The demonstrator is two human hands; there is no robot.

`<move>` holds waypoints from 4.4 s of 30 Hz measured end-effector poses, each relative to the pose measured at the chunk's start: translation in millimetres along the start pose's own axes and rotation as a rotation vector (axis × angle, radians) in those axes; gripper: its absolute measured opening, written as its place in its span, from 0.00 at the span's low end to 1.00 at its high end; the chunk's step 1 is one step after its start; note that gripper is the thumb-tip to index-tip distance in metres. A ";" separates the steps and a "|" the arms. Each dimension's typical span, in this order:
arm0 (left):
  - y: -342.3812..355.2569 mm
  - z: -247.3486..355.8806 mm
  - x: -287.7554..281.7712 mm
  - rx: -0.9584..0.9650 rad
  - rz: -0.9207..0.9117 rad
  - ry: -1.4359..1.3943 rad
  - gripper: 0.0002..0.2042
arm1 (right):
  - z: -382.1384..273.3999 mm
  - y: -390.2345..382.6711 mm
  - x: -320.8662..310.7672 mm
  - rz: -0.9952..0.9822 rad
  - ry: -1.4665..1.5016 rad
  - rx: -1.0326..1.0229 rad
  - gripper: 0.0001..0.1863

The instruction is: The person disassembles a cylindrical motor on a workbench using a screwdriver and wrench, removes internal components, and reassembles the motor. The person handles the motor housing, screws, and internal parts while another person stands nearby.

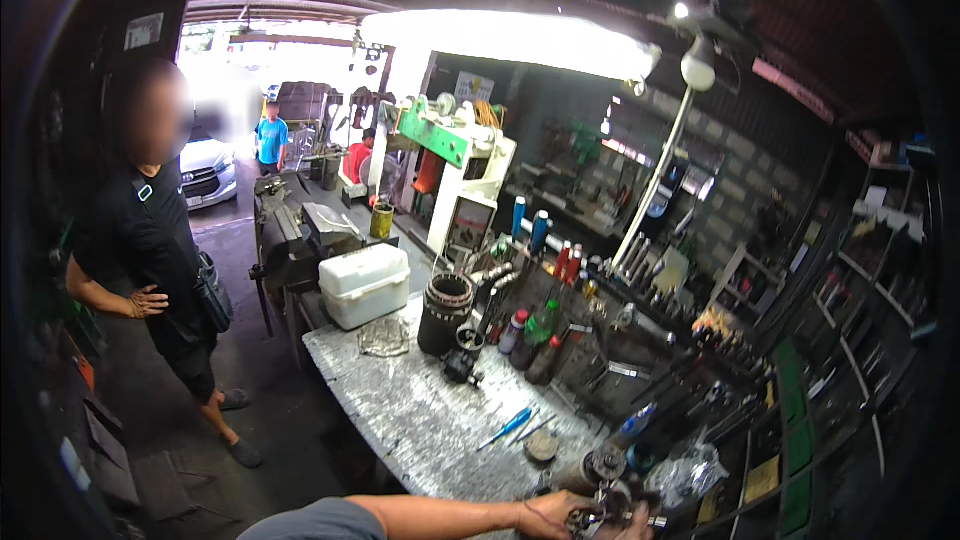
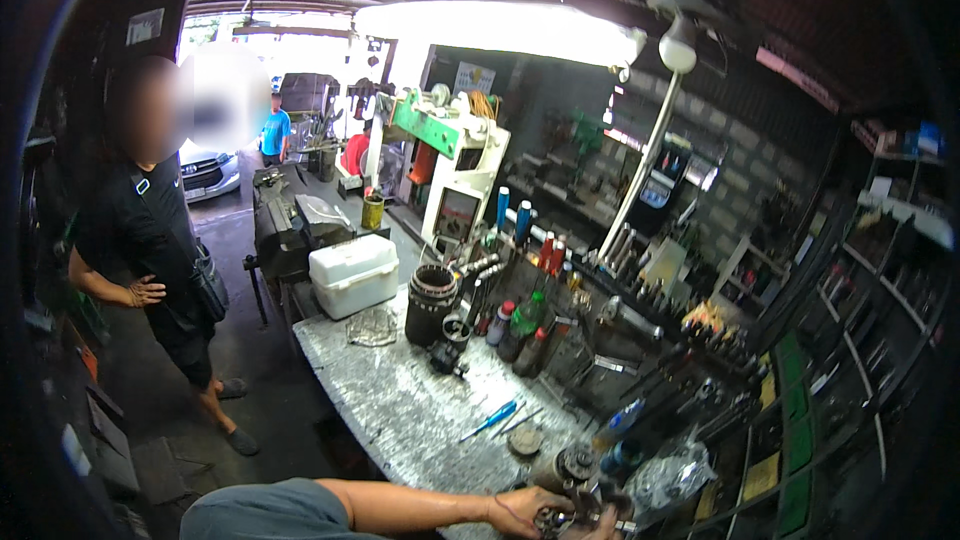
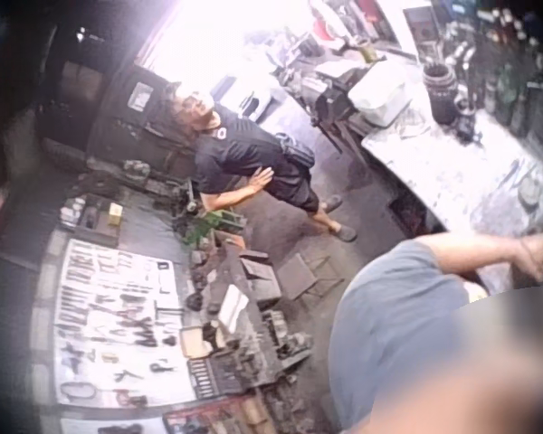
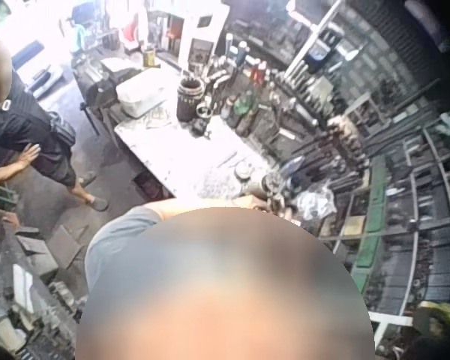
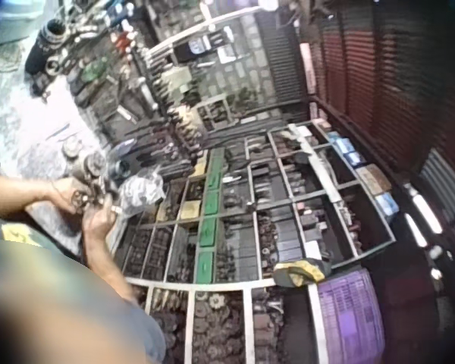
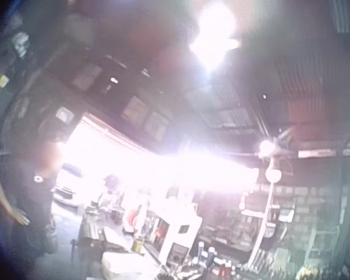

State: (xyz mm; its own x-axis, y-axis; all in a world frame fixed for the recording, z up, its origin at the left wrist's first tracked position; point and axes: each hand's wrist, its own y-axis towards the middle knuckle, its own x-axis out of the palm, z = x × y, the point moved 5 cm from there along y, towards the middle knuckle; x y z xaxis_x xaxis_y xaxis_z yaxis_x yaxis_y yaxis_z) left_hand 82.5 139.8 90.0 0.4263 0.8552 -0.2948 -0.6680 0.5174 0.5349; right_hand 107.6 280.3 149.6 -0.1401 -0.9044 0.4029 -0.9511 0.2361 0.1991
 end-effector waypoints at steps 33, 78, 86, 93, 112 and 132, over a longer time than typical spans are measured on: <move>4.5 -11.9 -6.8 -0.035 -0.013 -0.015 0.34 | -62.8 53.9 79.1 -1.520 -1.896 -0.027 0.29; 5.8 4.8 8.4 -0.100 -0.032 -0.023 0.36 | 20.1 56.4 -14.6 -0.410 0.189 0.076 0.24; -0.3 -2.0 7.9 -0.174 0.015 -0.003 0.25 | -12.3 70.8 11.8 -0.692 -0.629 0.419 0.12; 1.2 -19.0 14.1 -0.088 0.016 0.067 0.26 | -79.9 46.7 79.6 -1.623 -1.691 -0.228 0.13; -0.8 -15.6 11.1 -0.061 0.070 -0.032 0.35 | 3.6 57.1 -1.7 -0.570 -0.179 0.473 0.14; -0.1 -21.5 16.8 -0.103 -0.012 -0.035 0.41 | 4.1 25.4 4.5 -0.545 0.406 0.249 0.20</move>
State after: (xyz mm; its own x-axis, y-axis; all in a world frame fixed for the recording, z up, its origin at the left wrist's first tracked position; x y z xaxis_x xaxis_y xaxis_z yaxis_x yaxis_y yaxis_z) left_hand 76.6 154.8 67.9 0.4547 0.8481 -0.2719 -0.7208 0.5297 0.4470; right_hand 81.7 280.7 152.8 0.4392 -0.6559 0.6140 -0.8979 -0.3425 0.2764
